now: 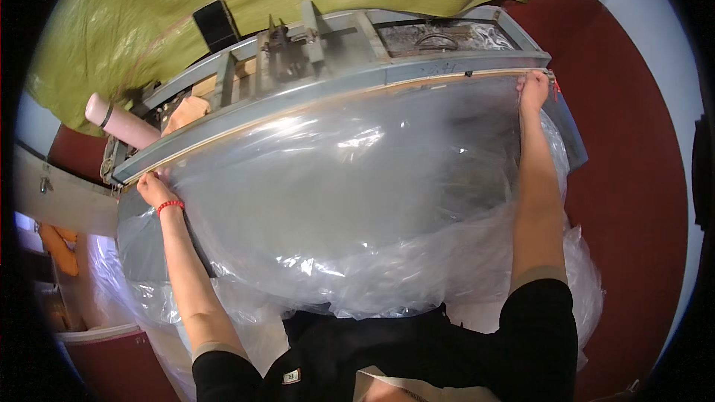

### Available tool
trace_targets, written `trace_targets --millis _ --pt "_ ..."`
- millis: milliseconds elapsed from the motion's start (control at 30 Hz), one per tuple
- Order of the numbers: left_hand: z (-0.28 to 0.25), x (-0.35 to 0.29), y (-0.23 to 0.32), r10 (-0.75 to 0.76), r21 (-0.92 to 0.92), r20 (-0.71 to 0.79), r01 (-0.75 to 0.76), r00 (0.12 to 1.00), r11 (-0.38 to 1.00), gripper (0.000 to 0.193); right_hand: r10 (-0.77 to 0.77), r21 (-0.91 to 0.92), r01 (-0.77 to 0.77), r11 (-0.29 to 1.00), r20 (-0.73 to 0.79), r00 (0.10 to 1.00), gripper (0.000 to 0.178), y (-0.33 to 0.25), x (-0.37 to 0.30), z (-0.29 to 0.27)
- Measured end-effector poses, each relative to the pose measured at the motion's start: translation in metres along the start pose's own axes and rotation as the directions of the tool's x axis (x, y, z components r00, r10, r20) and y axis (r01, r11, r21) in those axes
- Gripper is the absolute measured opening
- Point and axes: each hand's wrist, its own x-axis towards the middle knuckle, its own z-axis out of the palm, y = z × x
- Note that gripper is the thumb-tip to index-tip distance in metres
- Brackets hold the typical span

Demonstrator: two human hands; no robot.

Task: Using a heat sealing machine to seal large plastic bags.

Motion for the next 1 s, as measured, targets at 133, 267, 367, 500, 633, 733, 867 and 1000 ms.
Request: trace_targets --millis 133,267,367,500,633,733,867,1000 --pt "-0.009 -0.001 0.008 -0.049 -0.037 -0.118 0.045 0.992 0.998 0.018 0.003 -0.036 -0.005 0.999 -0.047 0.999 0.014 -0.008 -0.012 0.008" --pt "-0.036 0.015 0.032 -0.320 0.676 0.178 0.120 0.931 0.727 0.041 -0.182 -0.130 0.188 0.974 0.055 0.982 0.021 -0.008 -0.009 -0.017" --pt "-0.069 0.008 0.045 -0.205 0.685 0.472 -0.210 0.858 0.698 0.034 -0.183 -0.354 0.274 0.894 0.269 0.945 0.020 -0.042 -0.031 -0.037" --pt "-0.035 -0.065 0.092 -0.272 0.468 0.611 -0.062 0.743 0.881 0.023 -0.250 -0.461 0.151 0.874 -0.161 0.955 0.029 -0.062 -0.040 -0.123" --pt "0.005 -0.139 0.146 -0.271 0.308 0.719 0.057 0.640 0.950 0.015 -0.431 -0.861 -0.092 0.500 -0.340 0.836 0.029 -0.100 -0.050 -0.176" --pt "0.018 -0.169 0.175 -0.241 0.195 0.781 0.142 0.576 0.971 0.015 -0.593 -0.573 0.455 0.681 -0.069 0.802 0.031 -0.127 -0.043 -0.136" --pt "0.002 -0.182 0.198 -0.272 0.219 0.786 0.161 0.555 0.962 0.013 -0.367 -0.180 0.541 0.821 0.559 0.743 0.023 -0.242 -0.202 0.043" --pt "-0.007 -0.187 0.218 -0.185 0.166 0.836 0.083 0.516 0.983 0.011 -0.601 0.441 0.572 0.692 0.791 0.116 0.039 -0.288 -0.325 0.130"
